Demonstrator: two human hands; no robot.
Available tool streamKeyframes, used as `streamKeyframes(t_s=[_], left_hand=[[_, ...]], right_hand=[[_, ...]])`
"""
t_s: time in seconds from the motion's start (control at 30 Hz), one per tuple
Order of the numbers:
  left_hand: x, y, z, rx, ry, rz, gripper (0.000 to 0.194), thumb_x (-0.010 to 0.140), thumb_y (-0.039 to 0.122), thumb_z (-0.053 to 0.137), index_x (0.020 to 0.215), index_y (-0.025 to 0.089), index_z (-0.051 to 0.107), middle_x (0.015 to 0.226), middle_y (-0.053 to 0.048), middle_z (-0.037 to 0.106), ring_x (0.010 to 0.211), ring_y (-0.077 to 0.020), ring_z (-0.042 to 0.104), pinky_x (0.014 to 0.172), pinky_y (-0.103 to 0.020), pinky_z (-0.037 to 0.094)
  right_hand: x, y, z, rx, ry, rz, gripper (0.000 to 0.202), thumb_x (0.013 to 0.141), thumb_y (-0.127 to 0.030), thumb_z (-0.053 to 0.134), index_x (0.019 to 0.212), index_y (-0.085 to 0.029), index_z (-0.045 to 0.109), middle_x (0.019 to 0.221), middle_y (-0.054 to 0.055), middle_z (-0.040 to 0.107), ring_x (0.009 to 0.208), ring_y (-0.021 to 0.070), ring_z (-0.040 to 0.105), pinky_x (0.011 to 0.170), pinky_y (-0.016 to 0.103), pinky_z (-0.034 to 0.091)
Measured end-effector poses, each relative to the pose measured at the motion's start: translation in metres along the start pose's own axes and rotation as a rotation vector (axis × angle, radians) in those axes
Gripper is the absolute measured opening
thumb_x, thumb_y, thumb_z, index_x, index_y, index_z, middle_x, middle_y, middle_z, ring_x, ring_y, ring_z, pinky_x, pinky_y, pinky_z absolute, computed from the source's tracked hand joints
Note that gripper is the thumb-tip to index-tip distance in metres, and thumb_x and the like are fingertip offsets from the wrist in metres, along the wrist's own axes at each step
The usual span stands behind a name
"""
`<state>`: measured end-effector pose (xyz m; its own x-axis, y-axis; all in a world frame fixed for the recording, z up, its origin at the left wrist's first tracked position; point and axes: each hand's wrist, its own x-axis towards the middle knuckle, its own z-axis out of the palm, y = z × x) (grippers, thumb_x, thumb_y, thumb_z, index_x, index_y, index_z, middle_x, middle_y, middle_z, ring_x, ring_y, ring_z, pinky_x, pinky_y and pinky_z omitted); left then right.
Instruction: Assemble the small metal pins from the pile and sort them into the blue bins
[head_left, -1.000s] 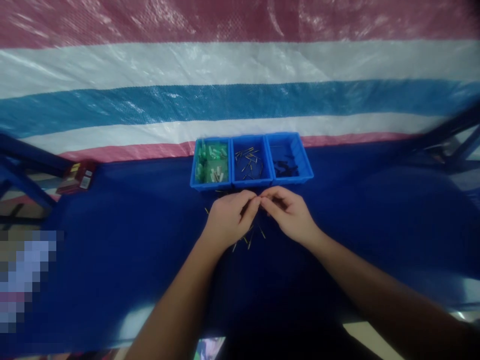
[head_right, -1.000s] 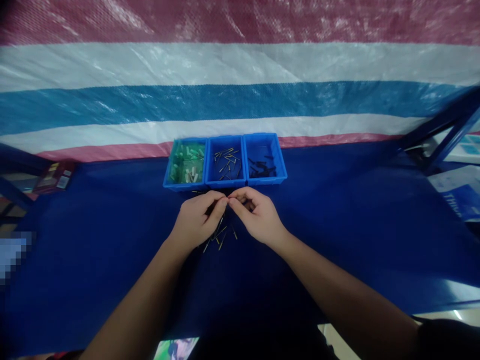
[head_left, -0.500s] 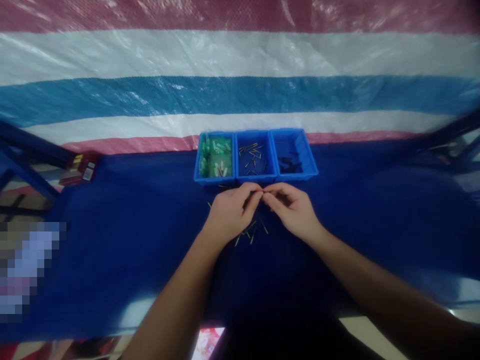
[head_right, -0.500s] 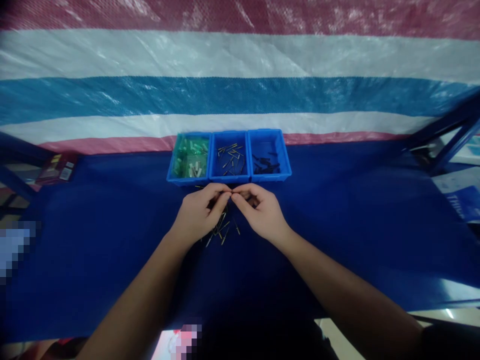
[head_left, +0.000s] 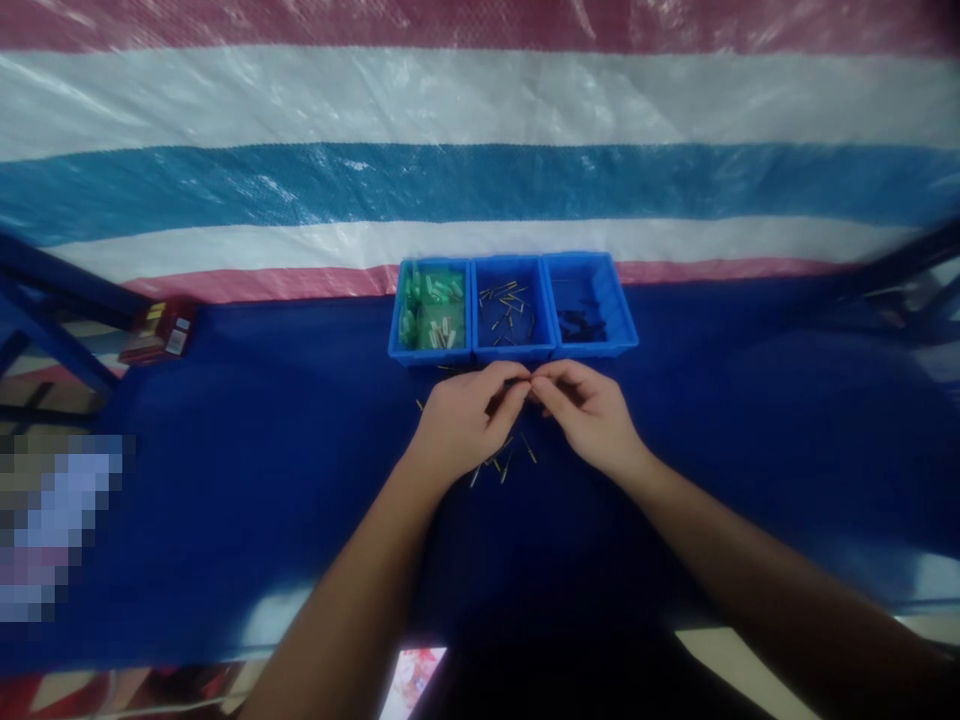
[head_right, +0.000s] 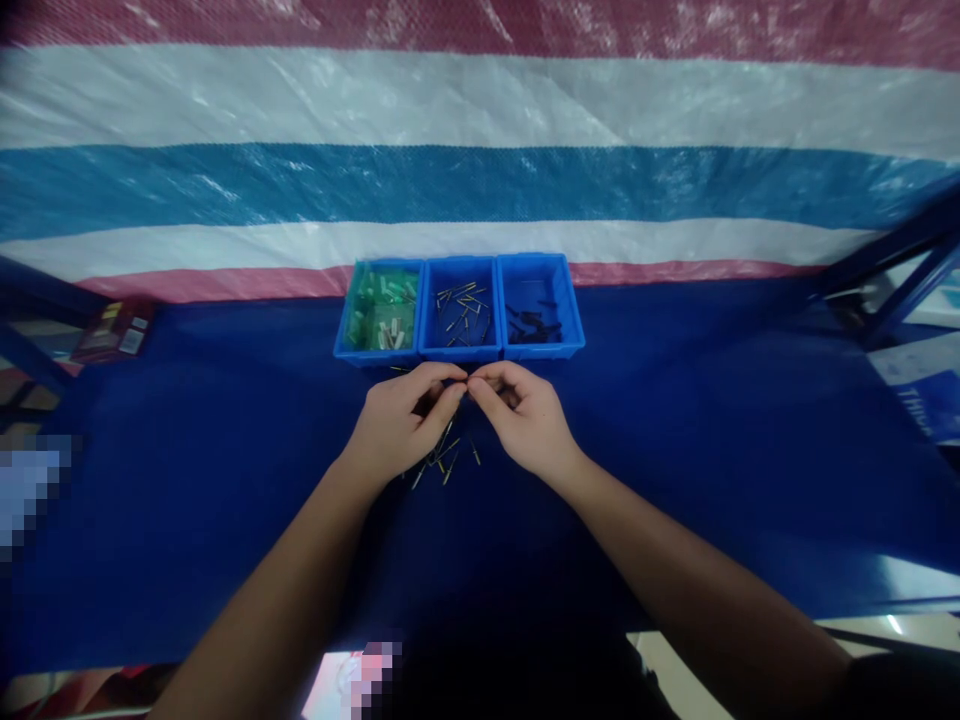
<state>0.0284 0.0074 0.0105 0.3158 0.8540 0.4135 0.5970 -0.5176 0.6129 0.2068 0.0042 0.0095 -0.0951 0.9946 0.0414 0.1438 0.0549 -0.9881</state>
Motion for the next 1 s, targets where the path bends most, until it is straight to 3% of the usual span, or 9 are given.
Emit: streamKeyframes(t_s=[0.37, 0.57, 0.87, 1.0], left_hand=[[0.0008, -0.0028, 0.0006, 0.101, -0.008, 0.016, 0.022, 0.100, 0.034, 0.051, 0.092, 0.018, 0.064, 0.074, 0.001, 0.068, 0.067, -0.0128, 0.064, 0.065, -0.025, 0.044], [-0.0010, 0.0018, 0.0018, 0.010, -0.014, -0.032, 0.018, 0.096, 0.030, 0.056, 0.111, 0.022, 0.063, 0.071, 0.004, 0.067, 0.066, -0.0106, 0.064, 0.065, -0.021, 0.045], [0.0001, 0.0000, 0.0021, 0.077, -0.022, -0.015, 0.020, 0.100, 0.033, 0.050, 0.096, 0.020, 0.065, 0.074, 0.001, 0.069, 0.066, -0.0117, 0.064, 0.063, -0.023, 0.044], [-0.0002, 0.0018, 0.0022, 0.052, -0.013, -0.038, 0.020, 0.099, 0.034, 0.051, 0.100, 0.020, 0.065, 0.075, 0.001, 0.069, 0.067, -0.0121, 0.065, 0.064, -0.023, 0.045]], right_hand=[[-0.0005, 0.0008, 0.0011, -0.003, 0.021, -0.068, 0.016, 0.084, -0.033, 0.073, 0.092, -0.019, 0.070, 0.081, 0.002, 0.069, 0.071, 0.0145, 0.063, 0.064, 0.028, 0.050], [0.0001, -0.0002, -0.0002, 0.000, -0.003, -0.010, 0.020, 0.088, -0.038, 0.068, 0.087, -0.018, 0.068, 0.078, 0.002, 0.068, 0.063, 0.0118, 0.059, 0.062, 0.027, 0.049], [0.0014, 0.0034, -0.0001, 0.022, 0.015, -0.088, 0.017, 0.086, -0.033, 0.071, 0.095, -0.019, 0.070, 0.080, 0.001, 0.068, 0.069, 0.0130, 0.061, 0.062, 0.027, 0.050], [0.0011, 0.0043, 0.0003, 0.003, 0.003, -0.072, 0.016, 0.085, -0.033, 0.071, 0.095, -0.019, 0.069, 0.081, 0.001, 0.067, 0.068, 0.0127, 0.060, 0.064, 0.028, 0.050]])
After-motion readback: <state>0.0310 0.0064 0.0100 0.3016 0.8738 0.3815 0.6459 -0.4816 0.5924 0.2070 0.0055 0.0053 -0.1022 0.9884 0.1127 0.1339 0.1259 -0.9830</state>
